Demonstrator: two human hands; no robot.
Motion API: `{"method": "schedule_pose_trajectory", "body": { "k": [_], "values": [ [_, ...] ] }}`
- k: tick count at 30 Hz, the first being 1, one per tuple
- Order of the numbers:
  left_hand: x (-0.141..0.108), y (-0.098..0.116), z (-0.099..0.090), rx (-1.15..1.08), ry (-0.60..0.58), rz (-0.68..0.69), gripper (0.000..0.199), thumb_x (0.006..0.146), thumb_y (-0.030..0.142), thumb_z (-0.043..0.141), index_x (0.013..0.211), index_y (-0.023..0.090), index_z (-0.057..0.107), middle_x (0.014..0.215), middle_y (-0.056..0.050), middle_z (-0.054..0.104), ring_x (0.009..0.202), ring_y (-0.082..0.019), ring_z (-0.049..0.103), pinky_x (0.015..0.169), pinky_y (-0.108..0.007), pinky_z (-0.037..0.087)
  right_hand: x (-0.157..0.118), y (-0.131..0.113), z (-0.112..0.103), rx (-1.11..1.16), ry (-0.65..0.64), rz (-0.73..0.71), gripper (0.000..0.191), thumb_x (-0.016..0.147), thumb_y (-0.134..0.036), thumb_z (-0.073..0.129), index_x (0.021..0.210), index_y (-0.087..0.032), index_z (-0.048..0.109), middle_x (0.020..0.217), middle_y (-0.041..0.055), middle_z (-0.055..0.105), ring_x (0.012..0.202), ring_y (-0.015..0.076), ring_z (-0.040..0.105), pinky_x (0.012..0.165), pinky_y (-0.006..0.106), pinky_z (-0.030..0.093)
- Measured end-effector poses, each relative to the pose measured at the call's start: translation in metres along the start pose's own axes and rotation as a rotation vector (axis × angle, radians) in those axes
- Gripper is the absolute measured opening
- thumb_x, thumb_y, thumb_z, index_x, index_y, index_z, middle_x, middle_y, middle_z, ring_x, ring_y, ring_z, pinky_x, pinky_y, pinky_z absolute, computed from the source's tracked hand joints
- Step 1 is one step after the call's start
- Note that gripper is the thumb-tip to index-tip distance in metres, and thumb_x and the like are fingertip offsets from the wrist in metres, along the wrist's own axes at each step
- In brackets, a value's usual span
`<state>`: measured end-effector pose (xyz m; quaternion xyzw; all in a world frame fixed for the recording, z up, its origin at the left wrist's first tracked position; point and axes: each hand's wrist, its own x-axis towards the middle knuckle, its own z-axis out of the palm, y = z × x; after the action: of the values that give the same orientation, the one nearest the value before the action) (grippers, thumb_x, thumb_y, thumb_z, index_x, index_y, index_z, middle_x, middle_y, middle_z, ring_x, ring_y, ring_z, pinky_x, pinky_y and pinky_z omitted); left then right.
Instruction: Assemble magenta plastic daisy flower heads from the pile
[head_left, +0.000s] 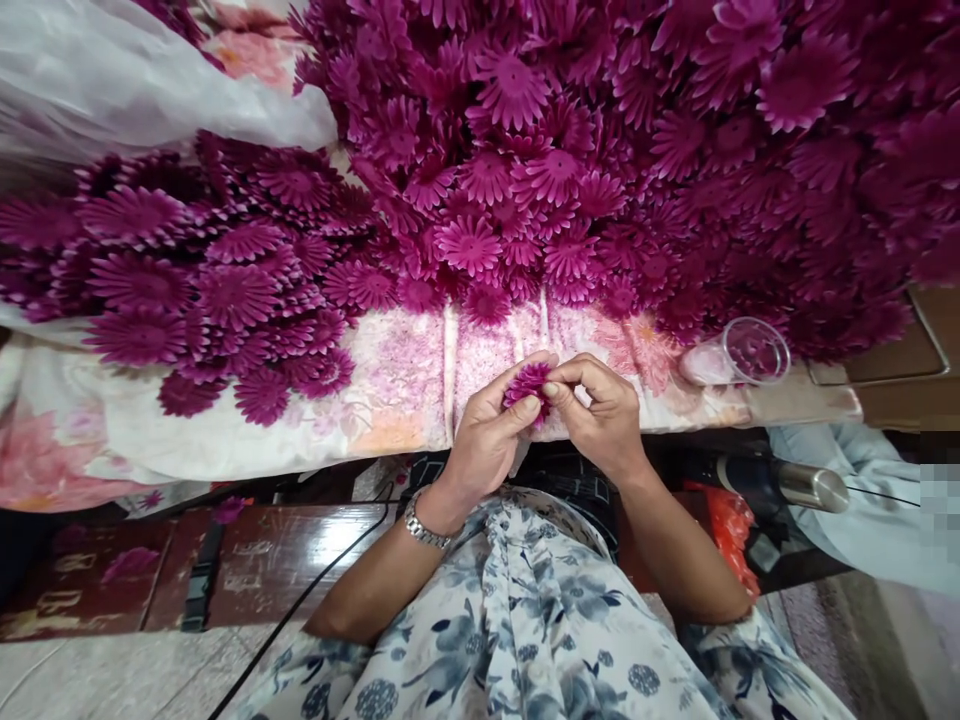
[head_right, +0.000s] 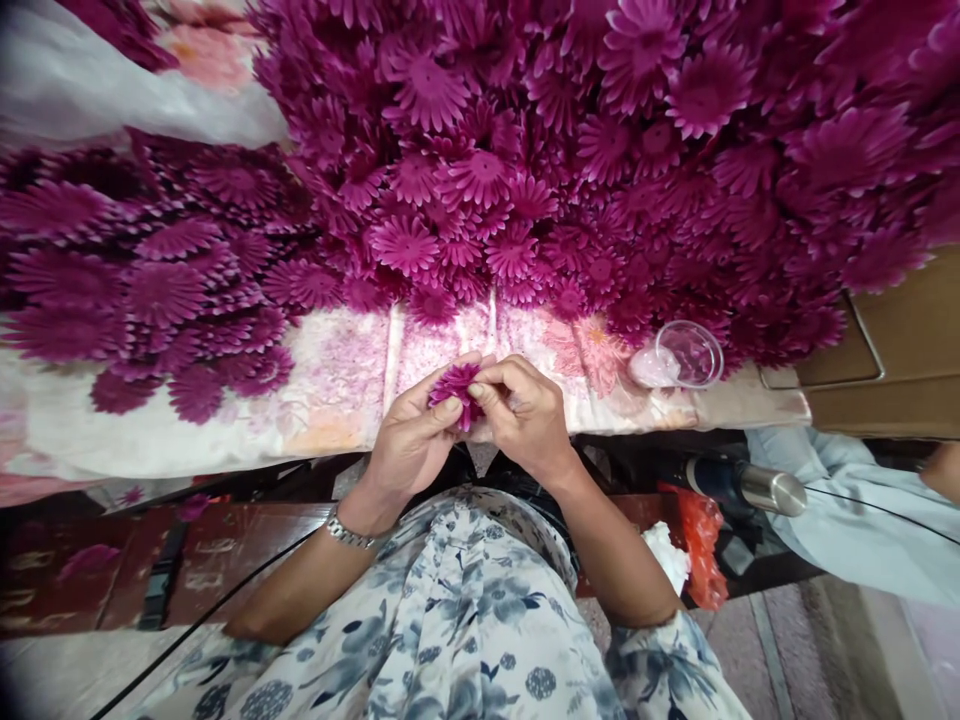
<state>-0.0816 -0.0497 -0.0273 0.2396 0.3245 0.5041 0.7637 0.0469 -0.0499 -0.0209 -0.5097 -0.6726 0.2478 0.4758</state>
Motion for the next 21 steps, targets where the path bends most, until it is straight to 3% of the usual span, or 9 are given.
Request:
{"method": "schedule_pose_trajectory", "body": {
  "k": [5,8,11,13,17,21],
  "values": [
    [0.003,0.007,-0.001,-0.075,0.084,-0.057,0.026,0.062,0.024,0.079,0.085,0.015,0.074,0.078,-0.005,0.072,0.069,-0.014,0.064,0.073,-0.024,0.050,0.002,0.013,-0.010,0.150,0.080,0.216,0.021,0.088,-0.033,0.051,0.073,-0.018,0.056,0.059,-0.0049,0.047,0.051,0.0070,0.042,0.049,0.021,0.035],
    [0.003,0.010,-0.002,-0.064,0.138,-0.032,0.029,0.060,0.023,0.080,0.087,0.014,0.073,0.082,-0.005,0.072,0.070,-0.012,0.063,0.067,-0.021,0.049,0.013,0.026,-0.025,-0.153,0.217,0.145,0.026,0.091,-0.035,0.045,0.075,-0.018,0.058,0.062,-0.0012,0.051,0.059,0.0110,0.048,0.059,0.026,0.042],
    [0.003,0.010,-0.003,-0.069,0.177,-0.012,0.034,0.059,0.023,0.081,0.092,0.016,0.073,0.082,-0.003,0.072,0.070,-0.011,0.063,0.063,-0.018,0.048,0.021,0.027,-0.036,-0.572,0.275,-0.031,0.025,0.087,-0.036,0.052,0.098,-0.017,0.062,0.093,0.0101,0.061,0.090,0.0214,0.055,0.083,0.039,0.043],
    [0.004,0.009,-0.002,-0.070,0.192,0.000,0.036,0.058,0.023,0.081,0.093,0.017,0.073,0.079,-0.002,0.072,0.067,-0.009,0.062,0.060,-0.017,0.047,0.019,0.019,-0.034,-0.607,0.196,-0.123,0.029,0.085,-0.036,0.056,0.107,-0.017,0.060,0.102,0.0123,0.060,0.098,0.0234,0.054,0.087,0.041,0.043],
    [0.004,0.007,0.001,-0.048,0.197,-0.013,0.031,0.061,0.027,0.080,0.090,0.017,0.074,0.078,-0.003,0.072,0.063,-0.009,0.060,0.059,-0.019,0.048,0.010,0.005,-0.011,-0.353,-0.043,-0.227,0.016,0.084,-0.034,0.060,0.088,-0.019,0.059,0.079,0.0051,0.061,0.078,0.0174,0.056,0.072,0.032,0.048],
    [0.001,0.006,0.003,-0.017,0.209,-0.064,0.032,0.059,0.029,0.081,0.088,0.016,0.075,0.069,-0.002,0.069,0.057,-0.010,0.057,0.050,-0.020,0.046,0.006,0.006,0.004,-0.316,-0.048,-0.284,0.012,0.085,-0.028,0.059,0.078,-0.019,0.057,0.069,0.0026,0.059,0.071,0.0160,0.054,0.067,0.030,0.046]
  ]
}}
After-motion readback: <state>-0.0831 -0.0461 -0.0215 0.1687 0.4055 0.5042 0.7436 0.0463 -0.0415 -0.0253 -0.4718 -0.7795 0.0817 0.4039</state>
